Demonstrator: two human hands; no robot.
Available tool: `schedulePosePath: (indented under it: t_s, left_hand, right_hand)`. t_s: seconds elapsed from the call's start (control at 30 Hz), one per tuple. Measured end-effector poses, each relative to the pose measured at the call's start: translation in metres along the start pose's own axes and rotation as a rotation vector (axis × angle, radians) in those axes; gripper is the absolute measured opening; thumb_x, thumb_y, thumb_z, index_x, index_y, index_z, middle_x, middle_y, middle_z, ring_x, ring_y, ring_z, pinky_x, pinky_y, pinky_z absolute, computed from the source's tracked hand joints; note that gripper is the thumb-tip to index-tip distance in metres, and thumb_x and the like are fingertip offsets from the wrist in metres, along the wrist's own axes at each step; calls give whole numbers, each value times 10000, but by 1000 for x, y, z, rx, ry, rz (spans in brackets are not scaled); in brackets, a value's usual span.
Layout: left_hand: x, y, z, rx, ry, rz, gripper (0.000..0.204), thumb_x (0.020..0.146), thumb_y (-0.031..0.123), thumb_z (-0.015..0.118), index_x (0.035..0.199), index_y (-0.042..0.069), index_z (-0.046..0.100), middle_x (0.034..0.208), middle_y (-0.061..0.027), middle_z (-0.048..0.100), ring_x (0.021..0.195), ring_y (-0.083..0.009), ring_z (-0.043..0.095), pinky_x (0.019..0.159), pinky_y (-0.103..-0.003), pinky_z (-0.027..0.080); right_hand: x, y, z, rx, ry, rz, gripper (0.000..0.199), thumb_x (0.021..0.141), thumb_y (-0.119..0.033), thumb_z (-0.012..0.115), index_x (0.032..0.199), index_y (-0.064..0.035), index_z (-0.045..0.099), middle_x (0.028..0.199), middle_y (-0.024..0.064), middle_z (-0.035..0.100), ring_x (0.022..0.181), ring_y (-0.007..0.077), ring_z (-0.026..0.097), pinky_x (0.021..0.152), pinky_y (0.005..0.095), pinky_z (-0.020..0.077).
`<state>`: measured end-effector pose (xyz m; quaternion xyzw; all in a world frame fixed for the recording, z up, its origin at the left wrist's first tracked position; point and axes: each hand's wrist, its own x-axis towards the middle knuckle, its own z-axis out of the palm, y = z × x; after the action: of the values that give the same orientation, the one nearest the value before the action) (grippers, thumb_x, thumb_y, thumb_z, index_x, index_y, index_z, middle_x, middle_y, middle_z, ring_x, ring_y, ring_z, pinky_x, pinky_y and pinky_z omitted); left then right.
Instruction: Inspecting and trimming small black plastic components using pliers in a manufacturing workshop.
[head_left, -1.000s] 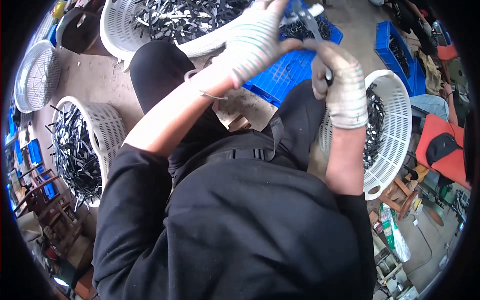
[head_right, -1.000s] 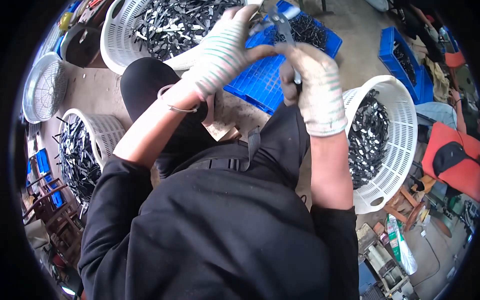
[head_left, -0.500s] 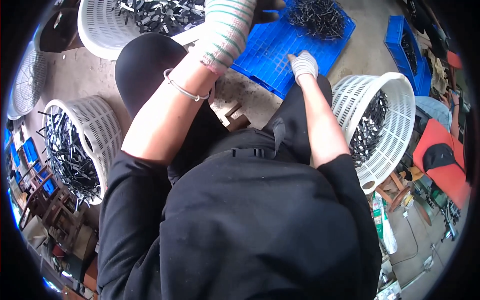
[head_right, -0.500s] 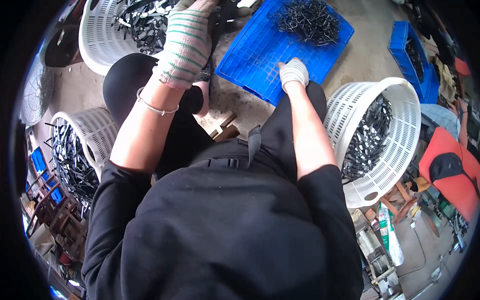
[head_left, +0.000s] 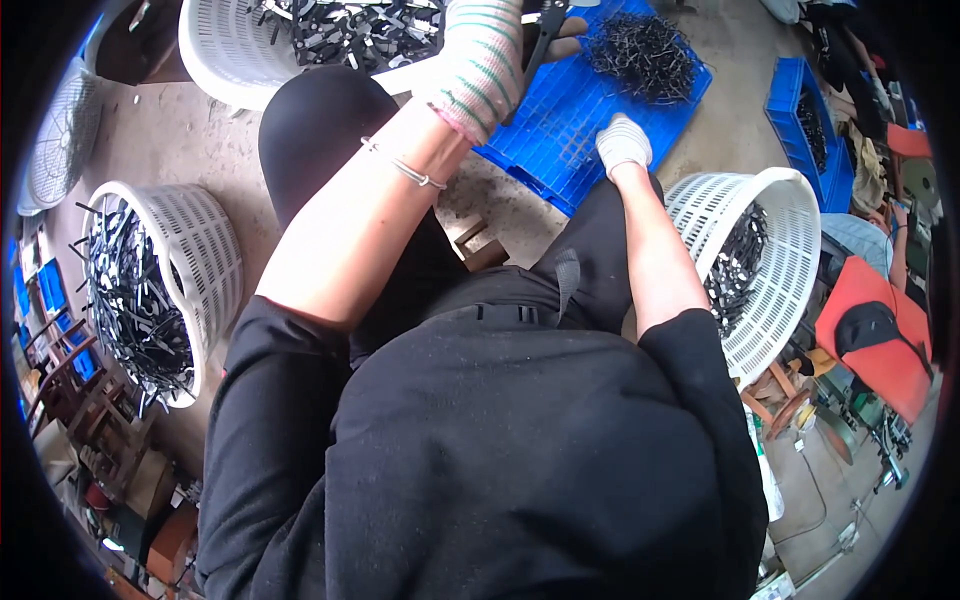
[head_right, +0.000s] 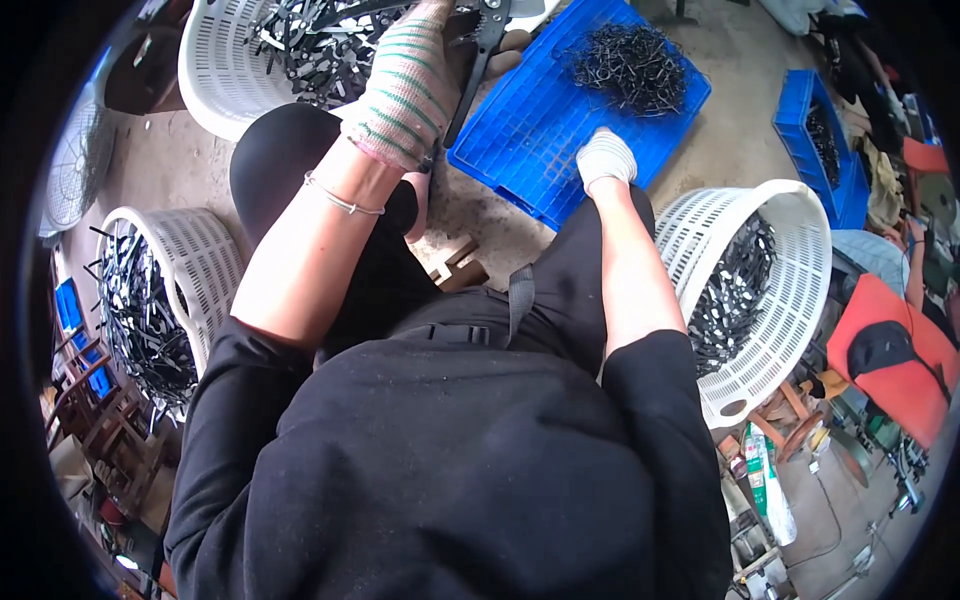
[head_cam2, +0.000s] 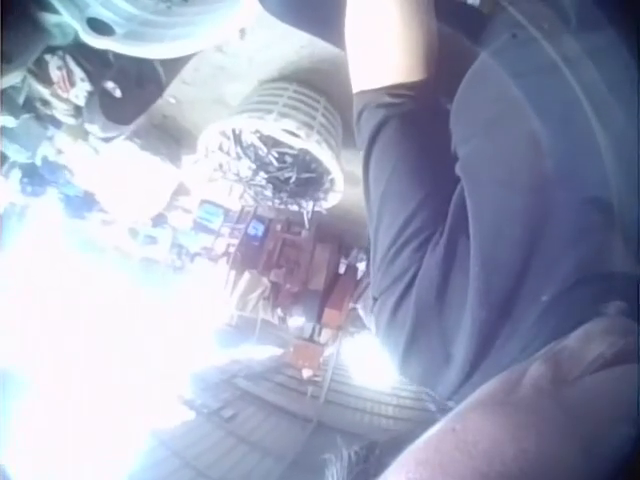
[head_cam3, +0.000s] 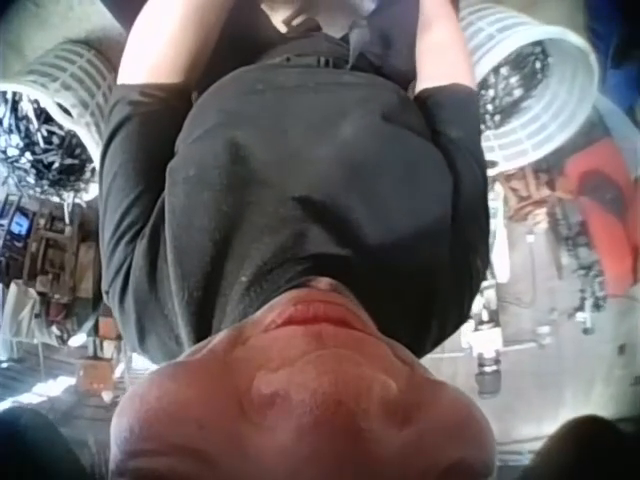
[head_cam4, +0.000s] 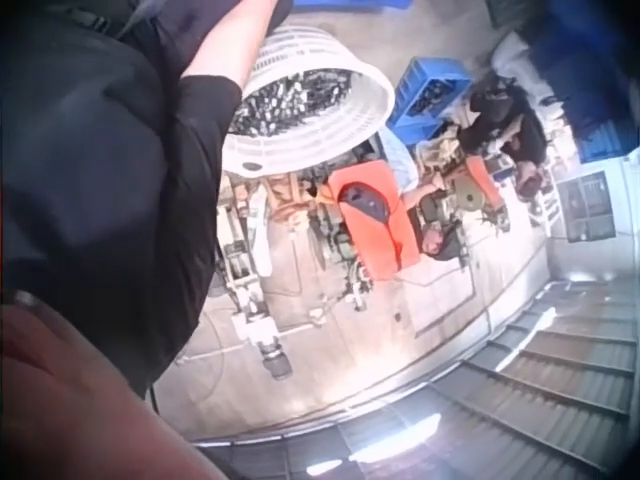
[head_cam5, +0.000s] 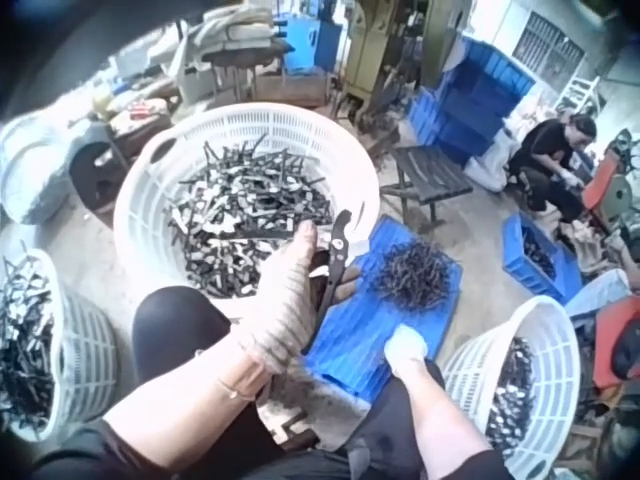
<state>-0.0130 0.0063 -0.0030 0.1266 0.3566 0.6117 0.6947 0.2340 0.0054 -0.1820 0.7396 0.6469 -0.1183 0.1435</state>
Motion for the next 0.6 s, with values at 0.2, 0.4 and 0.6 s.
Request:
schedulePosePath:
  t_s: [0.2, 0.4, 0.6]
  left_hand:
    - [-5, -1, -6, 35, 39, -71, 422, 949, 409, 467, 1110, 22, 525, 1010, -146, 616, 819, -271, 626, 671, -358, 538]
    - [0, -7, -5, -10, 82, -77, 405, 950, 401, 465, 1093, 28, 532, 982, -135, 621, 816, -270, 623, 674, -362, 536]
    - [1, -6, -4, -1, 99, -92, 355, 943, 380, 493, 1055, 46, 542, 936, -120, 633, 748, -235, 618, 611, -325, 534]
  right_hand:
    - [8, 27, -25, 118, -40, 42, 285, 760, -186, 538, 990, -73, 663, 1032, 202, 640, 999, 360, 605, 838, 440, 486]
    - [6, 19, -1, -97, -127, -106, 289, 788, -236, 603, 1031, -83, 638, 1088, 176, 629, 1044, 337, 593, 879, 420, 472]
    - [-11, -7, -2, -368, -14, -44, 239, 854, -150, 520, 1023, -139, 688, 1122, 94, 640, 1065, 260, 601, 848, 401, 467]
